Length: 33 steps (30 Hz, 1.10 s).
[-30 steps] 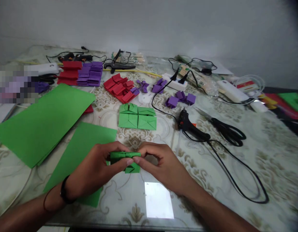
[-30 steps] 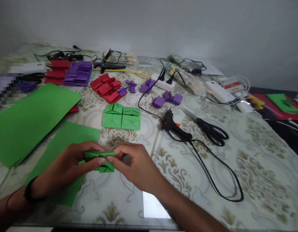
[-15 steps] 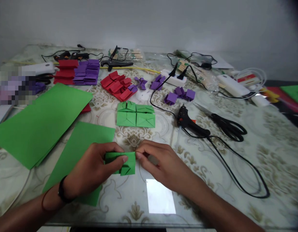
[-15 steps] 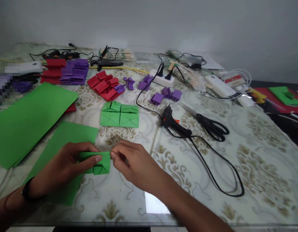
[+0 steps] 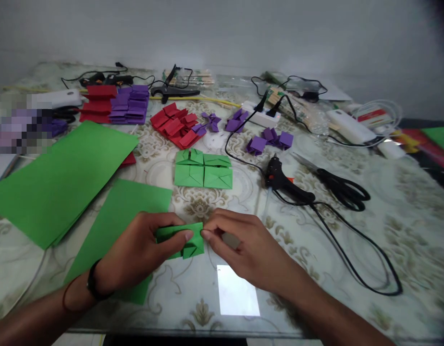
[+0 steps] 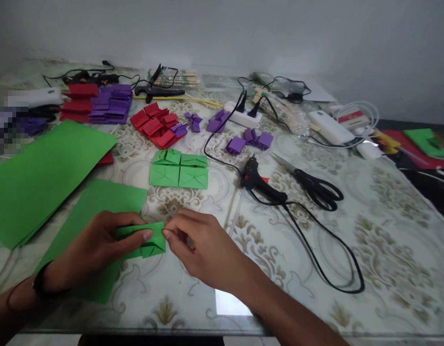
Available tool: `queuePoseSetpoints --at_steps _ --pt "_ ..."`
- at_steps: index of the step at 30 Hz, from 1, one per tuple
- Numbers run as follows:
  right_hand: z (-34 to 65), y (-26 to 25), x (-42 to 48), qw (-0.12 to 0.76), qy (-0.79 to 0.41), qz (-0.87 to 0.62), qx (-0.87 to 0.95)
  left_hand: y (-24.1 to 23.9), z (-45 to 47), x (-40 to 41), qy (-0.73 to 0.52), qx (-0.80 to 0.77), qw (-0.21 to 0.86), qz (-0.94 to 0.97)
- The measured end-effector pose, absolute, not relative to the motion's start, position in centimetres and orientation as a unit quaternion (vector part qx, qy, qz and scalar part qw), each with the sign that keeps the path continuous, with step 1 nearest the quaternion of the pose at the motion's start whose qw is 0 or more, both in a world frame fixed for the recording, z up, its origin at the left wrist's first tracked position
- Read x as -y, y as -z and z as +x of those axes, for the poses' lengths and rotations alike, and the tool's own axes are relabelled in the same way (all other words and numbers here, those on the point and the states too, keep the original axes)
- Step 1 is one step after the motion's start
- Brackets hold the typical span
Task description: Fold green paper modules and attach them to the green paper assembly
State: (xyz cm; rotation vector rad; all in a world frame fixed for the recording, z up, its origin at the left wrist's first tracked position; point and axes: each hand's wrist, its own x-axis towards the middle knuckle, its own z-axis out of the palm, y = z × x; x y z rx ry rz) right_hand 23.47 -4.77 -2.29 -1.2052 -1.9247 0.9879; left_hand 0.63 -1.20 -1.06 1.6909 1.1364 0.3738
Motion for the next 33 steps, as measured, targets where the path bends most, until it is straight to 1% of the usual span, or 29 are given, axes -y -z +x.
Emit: queuePoseSetpoints --at_steps 4,7,12,16,19,30,33 --pt "23.7 2.4 4.8 0.331 -0.325 -0.425 0.777 1.0 0.4 1.3 -0.141 -0.476 0.503 0.708" --pt "23.9 2.4 4.7 0.339 -0.319 -0.430 0.773 1.1 0.3 1.2 -0.136 -0.477 0.506 0.706" --pt "24.0 2.0 4.6 0.349 -0.371 -0.475 0.718 0.9 0.4 0.9 -0.165 -0.472 0.523 0.690" --pt "23.8 1.8 4.6 0.349 -0.440 -0.480 0.674 0.7 0.6 0.9 -0.193 -0.463 0.520 0.691" --pt "23.5 1.9 4.7 0.356 -0.466 -0.479 0.653 0.7 0.6 1.0 -0.194 -0.457 0.520 0.695" --pt "23.0 2.2 5.1 0.370 -0.389 -0.479 0.695 1.3 0.6 1.4 -0.168 -0.466 0.457 0.738" --pt "22.9 2.4 5.3 0.371 -0.366 -0.479 0.707 1.5 0.6 1.5 -0.160 -0.463 0.455 0.743"
